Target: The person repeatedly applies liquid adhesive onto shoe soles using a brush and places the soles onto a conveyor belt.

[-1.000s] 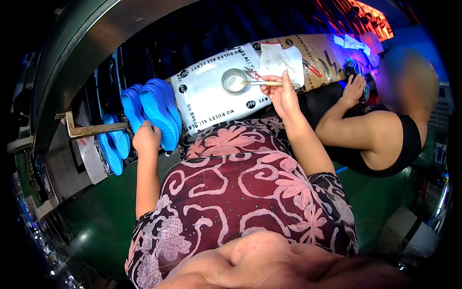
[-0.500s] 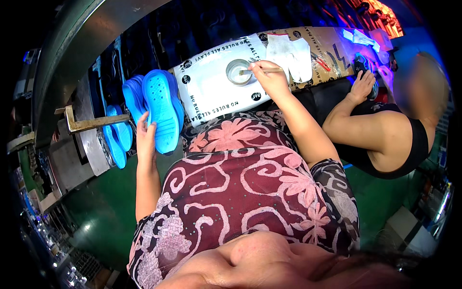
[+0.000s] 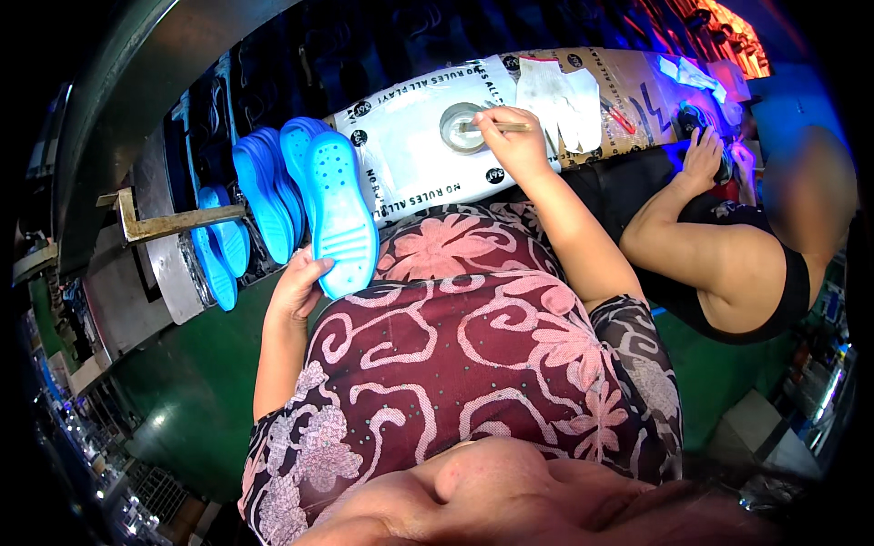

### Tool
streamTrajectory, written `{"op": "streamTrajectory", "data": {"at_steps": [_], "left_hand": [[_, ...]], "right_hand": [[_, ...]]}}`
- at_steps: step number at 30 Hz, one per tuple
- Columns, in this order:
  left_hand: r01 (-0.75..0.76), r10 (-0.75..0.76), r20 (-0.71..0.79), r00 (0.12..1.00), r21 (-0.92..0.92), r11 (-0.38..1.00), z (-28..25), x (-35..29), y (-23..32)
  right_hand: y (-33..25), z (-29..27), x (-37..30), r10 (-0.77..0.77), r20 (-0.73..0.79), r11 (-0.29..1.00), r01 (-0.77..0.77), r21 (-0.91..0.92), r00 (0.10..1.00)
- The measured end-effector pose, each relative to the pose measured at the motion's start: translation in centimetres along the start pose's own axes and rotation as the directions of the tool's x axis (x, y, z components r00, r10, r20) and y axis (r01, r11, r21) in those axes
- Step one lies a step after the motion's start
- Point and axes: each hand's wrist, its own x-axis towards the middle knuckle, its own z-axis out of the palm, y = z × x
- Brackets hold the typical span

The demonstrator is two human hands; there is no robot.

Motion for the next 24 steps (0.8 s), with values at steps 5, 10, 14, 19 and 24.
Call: {"op": "streamTrajectory", "data": {"at_steps": [5, 10, 14, 19, 24], "left_hand": [[-0.14, 0.142, -0.02, 0.99, 0.066, 0.988, 2.2, -0.1, 0.2], [-0.311, 0.337, -0.091, 0.937, 0.218, 0.925, 4.7, 1.6, 1.7], [-0.424, 0.525, -0.207, 0.826, 0.385, 0.82, 5.6, 3.0, 1.8], [-0.587, 0.688, -0.161, 0.708, 0.407, 0.7, 6.8, 5.1, 2.8], [-0.6, 0.745, -0.11, 0.658, 0.521, 0.607, 7.5, 6.0, 3.8]], "right_hand": [[-1.2, -1.5, -0.3, 0.137, -0.014, 0.984, -0.134, 0.119, 0.991], [0.4, -1.2, -0.7, -0.039, 0.015, 0.983, 0.041, -0.18, 0.999], [-1.7, -1.8, -0.6, 0.311, 0.012, 0.932, -0.307, 0.192, 0.95], [-3.7, -2.9, -0.8, 0.4, 0.004, 0.79, -0.347, 0.504, 0.917], [-8.2, -3.1, -1.1, 0.367, 0.047, 0.676, -0.301, 0.673, 0.929]]}}
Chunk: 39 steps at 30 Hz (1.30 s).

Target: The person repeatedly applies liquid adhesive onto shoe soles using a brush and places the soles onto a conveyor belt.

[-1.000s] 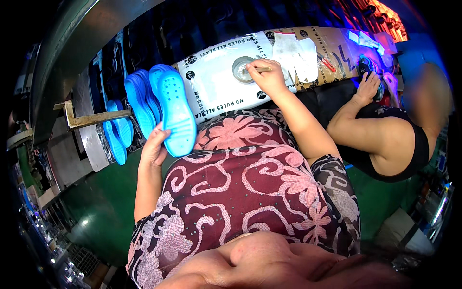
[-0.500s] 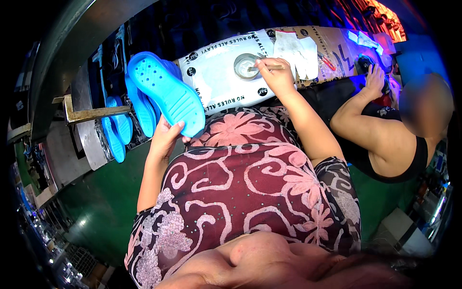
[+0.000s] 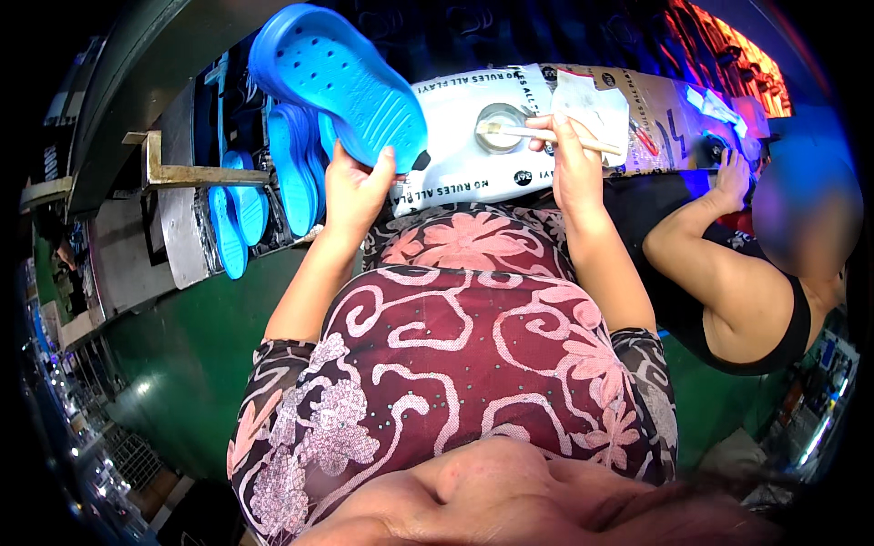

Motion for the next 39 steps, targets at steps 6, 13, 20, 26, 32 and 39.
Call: {"op": "streamTrajectory", "data": {"at_steps": [6, 13, 20, 26, 32, 39], "left_hand": [[-0.072, 0.071, -0.048, 0.996, -0.019, 0.997, 1.1, -0.4, 0.9], [-0.168, 0.17, -0.024, 0.985, 0.067, 0.983, 1.1, -0.5, 0.7], [-0.216, 0.223, -0.025, 0.975, 0.166, 0.962, 1.1, -0.6, 0.5], [-0.246, 0.254, -0.018, 0.967, 0.188, 0.951, 1.1, -0.7, 0.1], [-0.208, 0.215, -0.017, 0.976, 0.185, 0.96, 1.3, -0.9, 0.3], [-0.247, 0.258, -0.04, 0.965, 0.184, 0.951, 1.3, -0.8, 0.0]], "right_hand": [[-1.9, 3.0, -1.5, -0.322, 0.396, 0.832, 0.457, -0.314, 0.86], [-1.2, 4.1, -1.2, -0.389, 0.483, 0.695, 0.594, -0.404, 0.784], [-1.0, 4.1, -1.3, -0.448, 0.498, 0.629, 0.658, -0.414, 0.742], [-1.6, 3.4, -1.5, -0.403, 0.46, 0.682, 0.595, -0.426, 0.791], [-1.1, 3.9, -0.9, -0.484, 0.524, 0.591, 0.703, -0.396, 0.701], [-1.1, 3.3, -0.9, -0.494, 0.446, 0.614, 0.662, -0.429, 0.747]]}}
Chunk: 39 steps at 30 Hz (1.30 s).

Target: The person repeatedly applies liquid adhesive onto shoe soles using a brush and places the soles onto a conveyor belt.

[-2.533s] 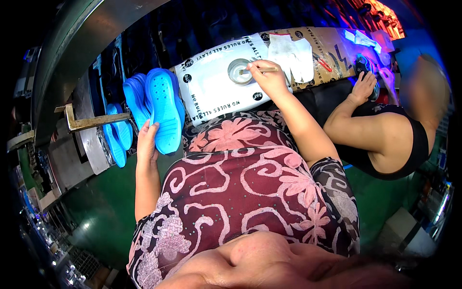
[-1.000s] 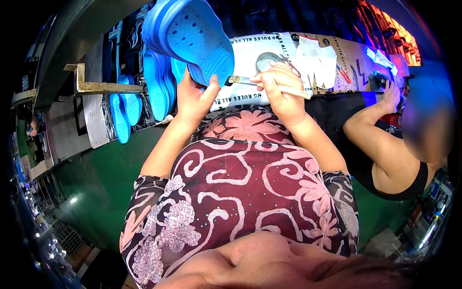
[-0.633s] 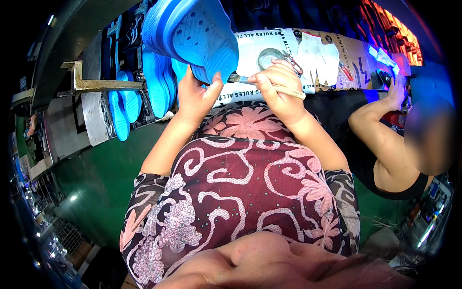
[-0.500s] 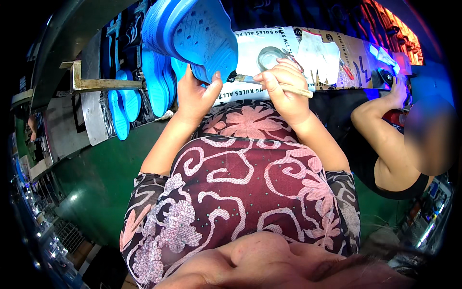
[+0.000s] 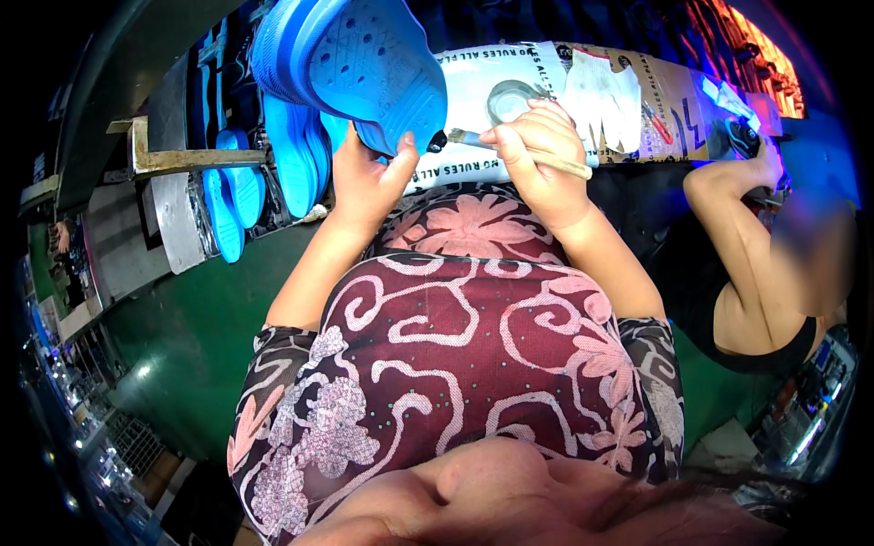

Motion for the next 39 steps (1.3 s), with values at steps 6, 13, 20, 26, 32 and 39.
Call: {"op": "streamTrajectory", "data": {"at_steps": [6, 13, 20, 26, 32, 39], "left_hand": [[0.01, -0.009, 0.019, 1.0, -0.016, 1.0, 0.2, -0.2, -0.2], [-0.036, 0.035, -0.015, 0.999, -0.081, 0.996, 0.7, 0.0, -0.3], [-0.11, 0.112, -0.028, 0.993, 0.065, 0.992, 0.5, 0.1, -0.7], [-0.217, 0.218, 0.005, 0.976, 0.14, 0.966, 0.3, 0.2, -1.0], [-0.33, 0.331, 0.003, 0.943, 0.103, 0.938, 0.5, 0.7, 0.0], [-0.215, 0.215, 0.008, 0.977, 0.073, 0.974, 0.0, 0.2, -0.5]], "right_hand": [[-0.3, 0.4, 0.2, -0.068, -0.009, 0.997, 0.069, 0.021, 0.998], [-0.6, 1.2, -0.1, -0.068, 0.067, 0.998, 0.068, 0.009, 0.995], [-0.5, 0.5, -0.3, -0.01, 0.061, 1.0, 0.009, 0.021, 0.998], [-0.2, 0.5, -0.3, 0.009, 0.009, 0.999, -0.009, 0.037, 1.0], [-0.3, 0.6, -0.6, -0.012, 0.051, 0.999, 0.014, -0.04, 0.999], [-0.6, -0.5, -0.9, 0.035, 0.041, 0.998, -0.033, -0.048, 0.999]]}}
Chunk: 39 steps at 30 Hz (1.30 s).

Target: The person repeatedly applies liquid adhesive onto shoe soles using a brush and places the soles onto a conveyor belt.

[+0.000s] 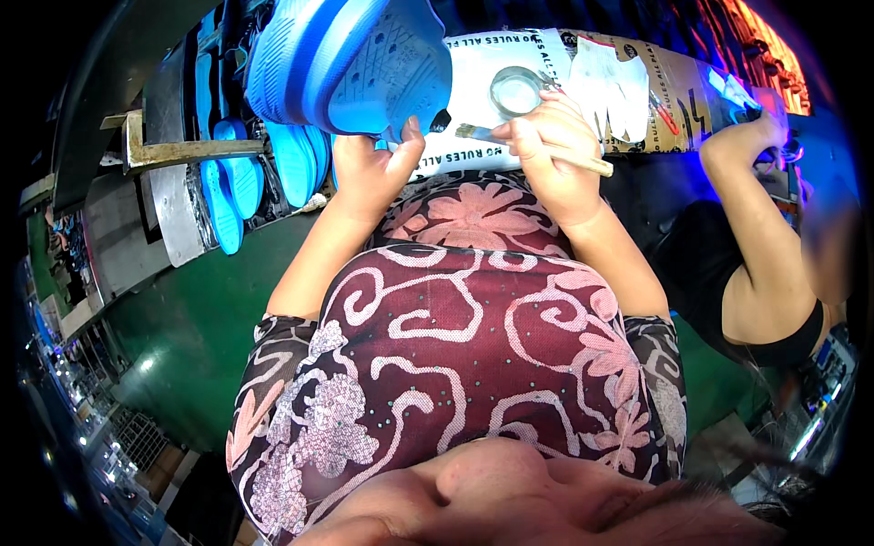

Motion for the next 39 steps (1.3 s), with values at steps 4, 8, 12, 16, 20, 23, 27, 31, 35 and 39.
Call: {"op": "streamTrajectory", "data": {"at_steps": [4, 8, 12, 16, 20, 23, 27, 31, 35, 39], "left_hand": [[-0.031, 0.028, -0.038, 0.999, -0.081, 0.996, 0.2, 0.6, 0.6], [-0.101, 0.1, -0.047, 0.994, -0.033, 0.994, 0.1, 1.6, 1.1], [0.192, -0.192, 0.024, 0.981, -0.24, 0.952, -0.3, 1.7, 0.9], [0.316, -0.277, 0.179, 0.944, -0.249, 0.916, -2.0, 3.6, 4.9], [0.74, -0.334, 0.721, 0.608, -0.361, 0.568, -4.3, 5.5, 9.0], [0.732, -0.143, 0.874, 0.465, -0.288, 0.617, -1.8, 7.2, 11.9], [0.624, 0.224, 0.916, 0.334, -0.393, 0.676, 5.5, 16.6, 14.8], [0.719, 0.054, 0.751, 0.658, -0.648, 0.252, 15.8, 28.5, 18.8], [0.784, 0.138, 0.792, 0.595, -0.61, 0.114, 17.7, 30.1, 19.7], [0.751, 0.116, 0.832, 0.543, -0.543, 0.376, 11.5, 22.8, 15.4]], "right_hand": [[-0.2, -0.7, 0.4, 0.074, -0.033, 0.996, -0.072, 0.062, 0.997], [0.6, -1.4, 0.3, 0.067, -0.068, 0.996, -0.063, 0.067, 0.995], [1.1, -2.8, -0.4, 0.202, -0.119, 0.973, -0.185, 0.139, 0.972], [1.9, -3.7, -2.1, 0.408, -0.165, 0.875, -0.333, 0.351, 0.898], [1.9, -3.2, -3.6, 0.516, -0.235, 0.79, -0.351, 0.503, 0.824], [2.3, -3.7, -5.3, 0.459, -0.28, 0.855, -0.334, 0.396, 0.843], [1.2, -3.6, -5.4, 0.528, -0.265, 0.831, -0.426, 0.358, 0.807], [0.8, -3.1, -5.1, 0.593, -0.283, 0.779, -0.446, 0.441, 0.754], [1.7, -2.9, -5.4, 0.618, -0.263, 0.765, -0.488, 0.421, 0.741], [3.0, -2.8, -6.0, 0.676, -0.25, 0.696, -0.489, 0.525, 0.694]]}}
